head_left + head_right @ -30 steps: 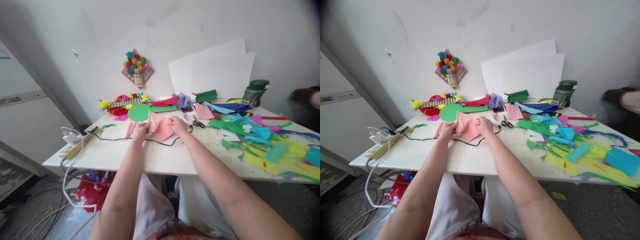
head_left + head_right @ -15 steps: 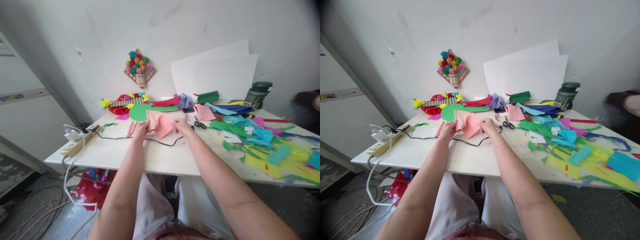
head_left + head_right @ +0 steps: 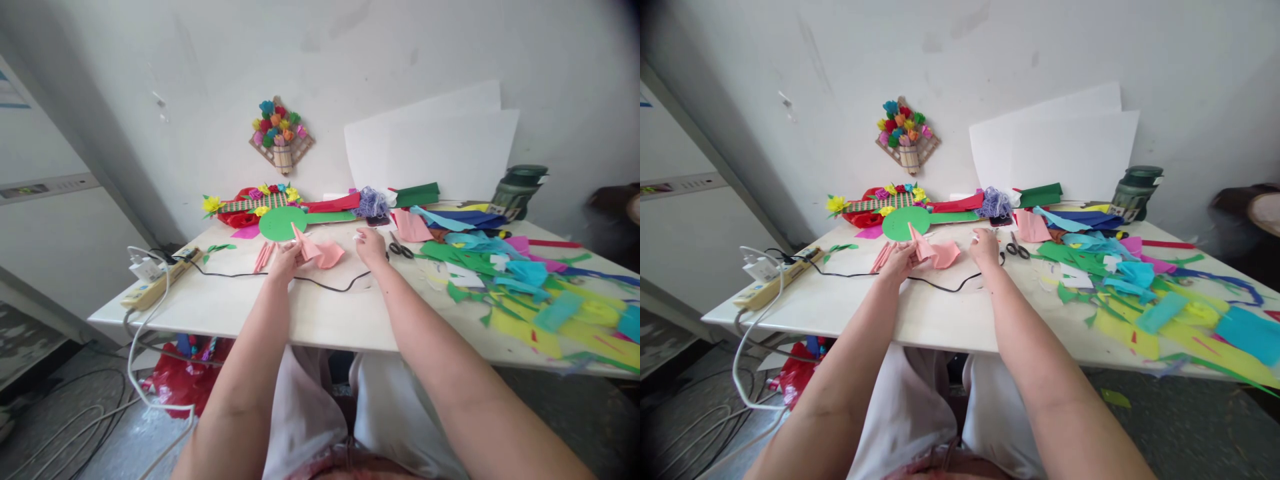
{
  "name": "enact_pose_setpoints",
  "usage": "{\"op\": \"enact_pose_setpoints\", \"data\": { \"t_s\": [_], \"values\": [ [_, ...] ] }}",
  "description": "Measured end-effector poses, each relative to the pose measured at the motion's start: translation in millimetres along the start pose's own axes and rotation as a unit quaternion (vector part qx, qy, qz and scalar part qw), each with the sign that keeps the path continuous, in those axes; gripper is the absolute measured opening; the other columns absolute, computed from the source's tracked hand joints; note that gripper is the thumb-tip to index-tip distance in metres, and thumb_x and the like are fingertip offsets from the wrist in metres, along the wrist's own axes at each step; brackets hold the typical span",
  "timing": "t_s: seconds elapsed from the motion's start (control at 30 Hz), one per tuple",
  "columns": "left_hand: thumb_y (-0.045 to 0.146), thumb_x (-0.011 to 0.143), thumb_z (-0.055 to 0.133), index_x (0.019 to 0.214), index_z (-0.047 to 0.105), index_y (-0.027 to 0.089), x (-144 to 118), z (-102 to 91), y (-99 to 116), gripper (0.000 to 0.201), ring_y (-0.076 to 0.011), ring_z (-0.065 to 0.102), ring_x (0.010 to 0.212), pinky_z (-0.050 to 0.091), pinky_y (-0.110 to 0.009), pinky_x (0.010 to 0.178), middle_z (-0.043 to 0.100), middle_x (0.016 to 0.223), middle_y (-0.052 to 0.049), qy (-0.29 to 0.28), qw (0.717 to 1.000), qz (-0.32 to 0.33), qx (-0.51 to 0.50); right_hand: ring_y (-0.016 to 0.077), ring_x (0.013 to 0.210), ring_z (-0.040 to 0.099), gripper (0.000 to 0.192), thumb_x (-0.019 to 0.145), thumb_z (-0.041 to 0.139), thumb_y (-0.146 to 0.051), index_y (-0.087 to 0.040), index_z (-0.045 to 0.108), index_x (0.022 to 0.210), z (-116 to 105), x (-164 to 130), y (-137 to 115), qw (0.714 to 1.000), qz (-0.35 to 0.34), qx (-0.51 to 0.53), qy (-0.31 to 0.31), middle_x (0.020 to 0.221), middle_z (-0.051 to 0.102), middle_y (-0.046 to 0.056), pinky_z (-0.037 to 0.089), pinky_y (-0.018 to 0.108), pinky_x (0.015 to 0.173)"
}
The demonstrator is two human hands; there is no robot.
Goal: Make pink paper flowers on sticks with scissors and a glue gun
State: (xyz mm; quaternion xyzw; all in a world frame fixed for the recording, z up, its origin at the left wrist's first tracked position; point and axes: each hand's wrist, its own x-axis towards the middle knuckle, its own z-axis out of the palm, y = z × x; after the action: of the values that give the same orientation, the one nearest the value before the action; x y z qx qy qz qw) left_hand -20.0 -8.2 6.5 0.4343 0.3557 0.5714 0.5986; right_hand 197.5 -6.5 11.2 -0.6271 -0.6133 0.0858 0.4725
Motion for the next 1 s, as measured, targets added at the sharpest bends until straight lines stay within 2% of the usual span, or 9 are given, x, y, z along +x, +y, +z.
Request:
{"op": "enact_pose_setpoints", "data": {
  "t_s": [0.13, 0.23, 0.37, 0.6, 0.73, 0.87, 1.0],
  "values": [
    [0.028, 0.069, 0.067, 0.07, 0.055, 0.013, 1, 0.5, 0, 0.019, -0.0123, 0.06, 0.054, 0.051, -0.028, 0.064, 0.064, 0.058, -0.003, 0.006, 1.0, -0.002, -0.002, 0.0274, 0.106, 0.053, 0.034, 0.077, 0.048, -0.014, -0.011, 0.062, 0.108, -13, -3, 1, 0.975, 0.034, -0.22, -0.012, 0.112, 0.059, 0.016, 0.038, 0.036, 0.09],
    [0.026, 0.067, 0.068, 0.069, 0.054, 0.014, 2, -0.3, -1, 0.019, -0.0123, 0.06, 0.053, 0.052, -0.028, 0.063, 0.063, 0.057, -0.002, 0.015, 1.0, -0.005, -0.019, 0.0281, 0.107, 0.052, 0.035, 0.077, 0.05, -0.017, -0.009, 0.061, 0.109, -20, -5, 2, 0.955, 0.073, -0.285, -0.036, 0.109, 0.059, 0.018, 0.038, 0.036, 0.088],
    [0.023, 0.062, 0.072, 0.068, 0.054, 0.014, 4, -2.3, -2, 0.02, -0.0127, 0.061, 0.055, 0.051, -0.026, 0.06, 0.063, 0.058, -0.001, 0.029, 0.998, 0.0, -0.058, 0.0285, 0.108, 0.051, 0.036, 0.076, 0.05, -0.019, -0.01, 0.06, 0.11, -21, -3, 9, 0.943, 0.1, -0.312, -0.054, 0.111, 0.058, 0.019, 0.038, 0.037, 0.086],
    [0.023, 0.056, 0.075, 0.068, 0.059, 0.013, 4, -4.0, -1, 0.023, -0.01, 0.059, 0.054, 0.047, -0.021, 0.053, 0.062, 0.059, 0.001, 0.011, 0.997, 0.013, -0.078, 0.0286, 0.11, 0.05, 0.035, 0.077, 0.05, -0.021, -0.011, 0.06, 0.11, -18, 0, 19, 0.936, 0.127, -0.322, -0.063, 0.114, 0.057, 0.017, 0.037, 0.038, 0.086],
    [0.021, 0.055, 0.077, 0.067, 0.061, 0.012, 6, -5.1, -3, 0.022, -0.0092, 0.058, 0.053, 0.046, -0.02, 0.053, 0.061, 0.058, 0.001, 0.01, 0.996, 0.025, -0.086, 0.0282, 0.11, 0.049, 0.033, 0.079, 0.046, -0.016, -0.011, 0.06, 0.109, -15, 1, 20, 0.931, 0.105, -0.342, -0.081, 0.112, 0.059, 0.016, 0.034, 0.041, 0.089],
    [0.018, 0.055, 0.077, 0.069, 0.065, 0.011, 9, -5.8, -6, 0.02, -0.0101, 0.059, 0.057, 0.048, -0.021, 0.056, 0.065, 0.062, -0.002, 0.003, 0.994, 0.034, -0.102, 0.0262, 0.109, 0.049, 0.038, 0.082, 0.04, -0.009, -0.012, 0.055, 0.116, -13, 4, 22, 0.93, 0.079, -0.345, -0.103, 0.111, 0.059, 0.016, 0.035, 0.037, 0.088],
    [0.016, 0.055, 0.077, 0.066, 0.066, 0.01, 8, -3.1, -6, 0.017, -0.0103, 0.06, 0.057, 0.049, -0.02, 0.055, 0.065, 0.061, -0.002, 0.007, 0.993, 0.03, -0.116, 0.0274, 0.106, 0.052, 0.041, 0.083, 0.038, -0.008, -0.011, 0.052, 0.122, -12, 5, 22, 0.935, 0.078, -0.334, -0.093, 0.11, 0.059, 0.018, 0.038, 0.034, 0.083]
  ]
}}
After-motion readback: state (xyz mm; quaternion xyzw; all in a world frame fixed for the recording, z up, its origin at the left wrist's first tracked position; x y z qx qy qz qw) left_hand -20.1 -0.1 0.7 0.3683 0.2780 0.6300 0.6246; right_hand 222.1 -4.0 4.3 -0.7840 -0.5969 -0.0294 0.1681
